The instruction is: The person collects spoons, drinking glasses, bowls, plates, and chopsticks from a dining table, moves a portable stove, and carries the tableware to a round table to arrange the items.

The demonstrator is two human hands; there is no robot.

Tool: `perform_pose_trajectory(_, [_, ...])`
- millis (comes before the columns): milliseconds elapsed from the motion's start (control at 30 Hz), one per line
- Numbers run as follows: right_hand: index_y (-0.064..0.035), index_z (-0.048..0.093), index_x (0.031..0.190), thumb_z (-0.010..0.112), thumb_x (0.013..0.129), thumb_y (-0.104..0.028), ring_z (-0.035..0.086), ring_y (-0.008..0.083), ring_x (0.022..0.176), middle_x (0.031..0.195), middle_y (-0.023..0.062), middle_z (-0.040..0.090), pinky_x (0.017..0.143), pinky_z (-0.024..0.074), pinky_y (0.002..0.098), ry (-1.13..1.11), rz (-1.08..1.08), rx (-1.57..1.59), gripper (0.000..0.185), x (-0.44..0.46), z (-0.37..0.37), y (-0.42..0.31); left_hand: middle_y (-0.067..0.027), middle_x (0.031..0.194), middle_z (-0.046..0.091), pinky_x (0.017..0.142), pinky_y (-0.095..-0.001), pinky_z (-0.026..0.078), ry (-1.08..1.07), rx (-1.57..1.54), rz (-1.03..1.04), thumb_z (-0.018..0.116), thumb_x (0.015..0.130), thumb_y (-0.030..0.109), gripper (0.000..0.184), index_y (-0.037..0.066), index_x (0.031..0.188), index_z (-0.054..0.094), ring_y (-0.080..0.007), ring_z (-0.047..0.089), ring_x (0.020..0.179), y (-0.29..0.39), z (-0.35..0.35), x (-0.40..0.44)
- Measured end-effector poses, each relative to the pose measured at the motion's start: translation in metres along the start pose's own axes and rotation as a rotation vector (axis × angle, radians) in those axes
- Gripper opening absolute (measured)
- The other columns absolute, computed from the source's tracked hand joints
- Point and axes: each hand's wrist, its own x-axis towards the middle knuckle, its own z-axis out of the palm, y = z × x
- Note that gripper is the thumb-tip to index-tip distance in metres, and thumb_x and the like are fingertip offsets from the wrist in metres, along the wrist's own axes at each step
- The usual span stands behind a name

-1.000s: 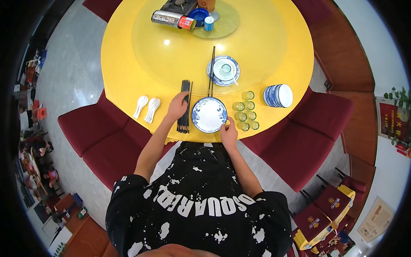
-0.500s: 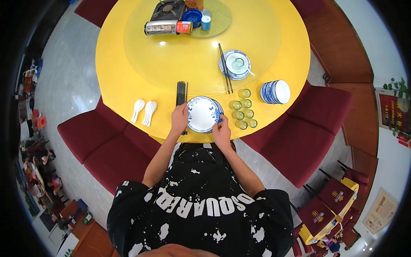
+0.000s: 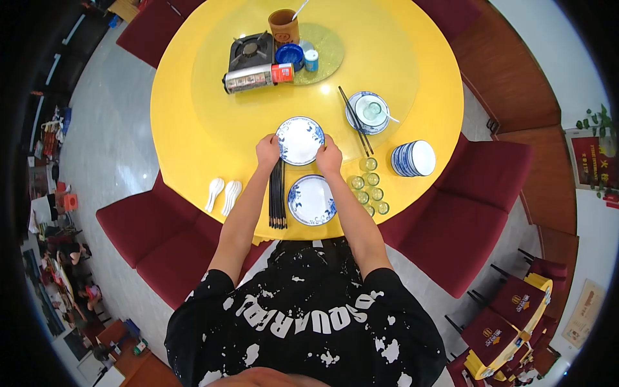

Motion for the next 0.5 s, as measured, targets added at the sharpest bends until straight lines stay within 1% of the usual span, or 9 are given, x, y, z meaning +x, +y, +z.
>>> perform_pose_trajectory(33, [-0.0083, 0.062, 0.125, 0.057, 0.088, -0.012, 0.067, 0.0404, 0.084, 0.09, 0.023, 0.07, 0.077, 0.0521, 0.0489, -0.002, 0.011, 0.009, 0.038, 0.005, 0.0, 0.001, -0.0228, 0.092, 0.069, 0.078, -0.0468, 0.052, -0.009, -0.004, -0.02, 0.057, 0.093, 0.022, 0.024, 0.002, 0.096, 0.071, -0.0416, 0.066, 0.086, 0.003, 0.0, 0.002])
perform_pose_trajectory(133, [-0.0085, 0.062, 0.126, 0.057, 0.089, -0.011, 0.067, 0.0406, 0.087, 0.093, 0.0241, 0.069, 0.079, 0.052, 0.0489, 0.002, 0.014, 0.026, 0.038, 0.013, -0.004, -0.001, -0.0218, 0.093, 0.07, 0.079, -0.0437, 0.052, -0.052, 0.016, -0.027, 0.058, 0.094, 0.025, 0.029, 0.003, 0.105, 0.072, -0.0388, 0.068, 0.088, 0.002, 0.005, 0.009])
perform_pose_trajectory(233, [-0.0082, 0.062, 0.126, 0.057, 0.089, -0.011, 0.066, 0.0409, 0.089, 0.095, 0.0246, 0.069, 0.08, 0.0518, 0.0491, 0.028, -0.028, 0.005, 0.037, 0.024, 0.0, 0.009, -0.0218, 0.093, 0.071, 0.08, -0.043, 0.052, -0.06, -0.01, -0.035, 0.058, 0.094, 0.025, 0.029, 0.003, 0.106, 0.072, -0.0383, 0.068, 0.088, -0.003, 0.015, 0.011])
perform_pose_trajectory(300, [-0.0077, 0.061, 0.127, 0.058, 0.09, -0.01, 0.066, 0.0413, 0.09, 0.096, 0.0248, 0.068, 0.08, 0.0517, 0.0494, 0.037, -0.032, -0.049, 0.038, 0.027, -0.003, 0.014, -0.022, 0.093, 0.07, 0.08, -0.0449, 0.052, -0.038, -0.04, -0.02, 0.058, 0.094, 0.024, 0.028, 0.004, 0.107, 0.072, -0.0391, 0.068, 0.088, 0.003, 0.017, 0.006])
perform_pose_trajectory(400, [-0.0067, 0.061, 0.128, 0.059, 0.091, -0.012, 0.067, 0.0397, 0.085, 0.091, 0.0224, 0.07, 0.078, 0.0531, 0.0466, 0.078, -0.054, -0.087, 0.037, 0.026, -0.006, 0.022, -0.0216, 0.095, 0.07, 0.081, -0.0455, 0.052, -0.037, -0.096, -0.039, 0.057, 0.095, 0.025, 0.029, 0.005, 0.11, 0.071, -0.0382, 0.067, 0.089, 0.012, 0.021, -0.005])
perform_pose_trajectory(433, [-0.0068, 0.061, 0.128, 0.059, 0.091, -0.013, 0.068, 0.0395, 0.085, 0.091, 0.0221, 0.07, 0.078, 0.0532, 0.0464, 0.049, -0.051, -0.098, 0.037, 0.029, -0.008, 0.025, -0.0213, 0.095, 0.07, 0.082, -0.0453, 0.052, -0.042, -0.117, -0.053, 0.057, 0.096, 0.026, 0.029, 0.006, 0.112, 0.071, -0.0375, 0.066, 0.09, 0.014, 0.022, -0.007])
perform_pose_trajectory(500, [-0.0069, 0.06, 0.128, 0.059, 0.091, -0.013, 0.068, 0.0391, 0.086, 0.092, 0.0215, 0.07, 0.079, 0.0533, 0.0459, -0.011, -0.039, -0.119, 0.037, 0.029, -0.023, 0.023, -0.0205, 0.095, 0.068, 0.082, -0.0445, 0.051, -0.072, 0.02, -0.069, 0.056, 0.097, 0.028, 0.031, 0.008, 0.116, 0.07, -0.0366, 0.065, 0.091, 0.024, 0.02, -0.013])
